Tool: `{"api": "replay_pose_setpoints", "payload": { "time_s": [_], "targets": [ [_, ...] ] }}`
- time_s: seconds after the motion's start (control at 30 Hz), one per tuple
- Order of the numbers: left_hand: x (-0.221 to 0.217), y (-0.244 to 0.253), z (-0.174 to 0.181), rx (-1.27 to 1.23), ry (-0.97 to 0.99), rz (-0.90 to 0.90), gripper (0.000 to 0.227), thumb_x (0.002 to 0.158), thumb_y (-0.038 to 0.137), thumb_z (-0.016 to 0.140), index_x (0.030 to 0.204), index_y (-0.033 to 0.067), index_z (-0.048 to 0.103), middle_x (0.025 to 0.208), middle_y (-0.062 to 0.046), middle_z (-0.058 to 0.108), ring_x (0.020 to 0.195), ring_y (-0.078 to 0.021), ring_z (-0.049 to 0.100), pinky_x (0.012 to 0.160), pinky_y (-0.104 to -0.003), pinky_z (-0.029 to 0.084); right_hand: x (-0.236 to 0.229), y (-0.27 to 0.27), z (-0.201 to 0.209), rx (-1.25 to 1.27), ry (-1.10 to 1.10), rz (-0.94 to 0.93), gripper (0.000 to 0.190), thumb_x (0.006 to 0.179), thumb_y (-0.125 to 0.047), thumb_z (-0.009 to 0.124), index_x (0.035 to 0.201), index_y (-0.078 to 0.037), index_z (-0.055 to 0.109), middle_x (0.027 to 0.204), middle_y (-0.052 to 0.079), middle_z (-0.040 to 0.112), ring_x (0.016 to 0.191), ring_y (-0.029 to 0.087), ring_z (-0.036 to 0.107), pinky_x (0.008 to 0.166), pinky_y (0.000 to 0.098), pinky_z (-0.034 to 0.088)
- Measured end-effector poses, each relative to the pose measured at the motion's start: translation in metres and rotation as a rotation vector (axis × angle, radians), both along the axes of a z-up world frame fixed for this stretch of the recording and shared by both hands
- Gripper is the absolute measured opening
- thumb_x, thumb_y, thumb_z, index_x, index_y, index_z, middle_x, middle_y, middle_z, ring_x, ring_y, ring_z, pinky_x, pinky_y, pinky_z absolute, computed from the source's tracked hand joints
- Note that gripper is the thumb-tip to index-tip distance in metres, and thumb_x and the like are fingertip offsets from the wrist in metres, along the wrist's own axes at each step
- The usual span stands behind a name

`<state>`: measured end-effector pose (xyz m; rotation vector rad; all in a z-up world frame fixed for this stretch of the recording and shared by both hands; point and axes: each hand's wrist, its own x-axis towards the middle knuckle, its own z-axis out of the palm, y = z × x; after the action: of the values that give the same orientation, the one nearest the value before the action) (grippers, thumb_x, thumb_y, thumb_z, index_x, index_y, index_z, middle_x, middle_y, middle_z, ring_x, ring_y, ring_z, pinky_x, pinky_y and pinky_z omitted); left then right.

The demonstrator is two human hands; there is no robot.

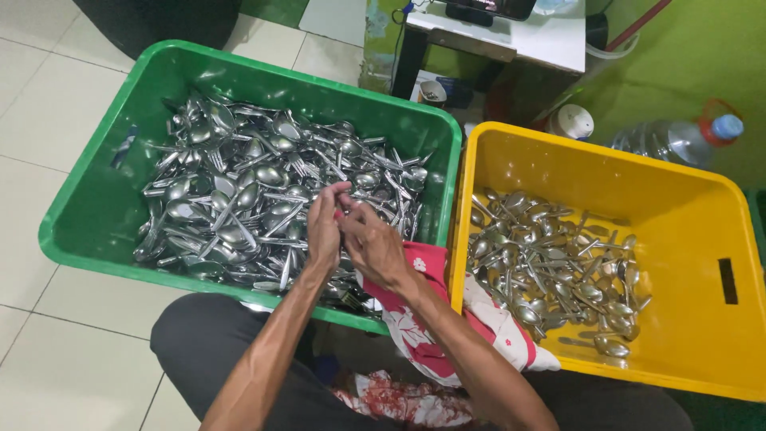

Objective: Drying and sorting metal spoons and forks from a green bin into a yellow bin using a floral pattern cloth.

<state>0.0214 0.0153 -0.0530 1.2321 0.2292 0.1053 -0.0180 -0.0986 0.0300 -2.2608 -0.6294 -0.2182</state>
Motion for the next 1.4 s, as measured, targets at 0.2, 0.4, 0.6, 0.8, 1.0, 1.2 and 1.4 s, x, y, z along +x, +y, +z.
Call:
{"api": "replay_pose_setpoints", "payload": {
  "time_s": [0.2, 0.4, 0.6, 0.8, 1.0, 1.2, 1.4],
  "targets": [
    [0.002, 0.000, 0.014, -0.107, -0.053, 0.057, 0.038, 0.112, 0.025, 0.033, 0.116, -0.0009, 0.060, 0.080, -0.003, 0.047, 0.061, -0.0103, 0.053, 0.047, -0.022, 0.051, -0.016, -0.017, -0.032, 0.100, 0.183, 0.126, 0.023, 0.095, -0.016, 0.055, 0.105, -0.012, 0.075, 0.086, 0.011, 0.060, 0.077, 0.031, 0.067, 0.064, 0.0420, 0.055],
    [0.000, 0.009, 0.047, 0.032, -0.152, 0.093, 0.032, 0.111, 0.030, 0.046, 0.117, 0.0021, 0.060, 0.079, -0.006, 0.058, 0.061, -0.0111, 0.059, 0.044, -0.019, 0.052, -0.032, -0.040, -0.053, 0.190, 0.393, 0.130, 0.031, 0.096, -0.031, 0.052, 0.094, -0.008, 0.072, 0.080, 0.014, 0.064, 0.072, 0.031, 0.066, 0.062, 0.0420, 0.051],
    [-0.021, -0.007, 0.073, 0.337, -0.346, 0.014, 0.039, 0.114, 0.028, 0.035, 0.120, 0.0006, 0.062, 0.089, -0.015, 0.074, 0.087, -0.0268, 0.075, 0.083, -0.040, 0.061, -0.004, -0.025, -0.050, 0.577, 0.639, -0.121, 0.024, 0.099, -0.017, 0.055, 0.104, -0.004, 0.075, 0.094, 0.015, 0.072, 0.090, 0.021, 0.060, 0.090, 0.0419, 0.049],
    [-0.016, 0.006, 0.069, 0.586, -0.422, 0.019, 0.034, 0.113, 0.026, 0.036, 0.108, 0.0111, 0.066, 0.068, -0.006, 0.074, 0.074, -0.0198, 0.075, 0.074, -0.033, 0.058, -0.017, -0.020, -0.036, 0.464, 0.722, 0.022, 0.017, 0.098, -0.017, 0.058, 0.100, -0.005, 0.070, 0.087, 0.010, 0.068, 0.087, 0.020, 0.058, 0.084, 0.0425, 0.049],
    [-0.016, 0.005, 0.075, 0.538, -0.335, 0.095, 0.031, 0.113, 0.026, 0.039, 0.103, 0.0136, 0.066, 0.065, -0.004, 0.072, 0.058, -0.0165, 0.063, 0.064, -0.029, 0.052, -0.041, -0.029, -0.001, 0.472, 0.679, 0.070, 0.014, 0.097, -0.013, 0.064, 0.088, -0.002, 0.066, 0.072, 0.005, 0.060, 0.074, 0.016, 0.053, 0.073, 0.0360, 0.048],
    [-0.019, -0.003, 0.069, -0.217, -0.070, -0.345, 0.083, 0.100, 0.071, 0.015, 0.147, 0.0087, 0.043, 0.103, -0.017, 0.074, 0.096, -0.0209, 0.073, 0.083, -0.035, 0.060, -0.041, -0.020, 0.016, 0.552, 0.590, -0.048, 0.018, 0.102, -0.017, 0.061, 0.091, -0.003, 0.065, 0.070, 0.004, 0.060, 0.069, 0.015, 0.053, 0.071, 0.0344, 0.048],
    [-0.007, 0.013, 0.048, -0.420, 0.021, -0.322, 0.056, 0.106, 0.053, 0.034, 0.126, 0.0054, 0.057, 0.074, 0.001, 0.056, 0.059, -0.0071, 0.054, 0.048, -0.019, 0.046, -0.049, -0.025, 0.003, 0.396, 0.597, -0.149, 0.029, 0.104, -0.024, 0.050, 0.094, -0.001, 0.064, 0.082, 0.023, 0.064, 0.080, 0.035, 0.061, 0.083, 0.0499, 0.048]
  ]
}}
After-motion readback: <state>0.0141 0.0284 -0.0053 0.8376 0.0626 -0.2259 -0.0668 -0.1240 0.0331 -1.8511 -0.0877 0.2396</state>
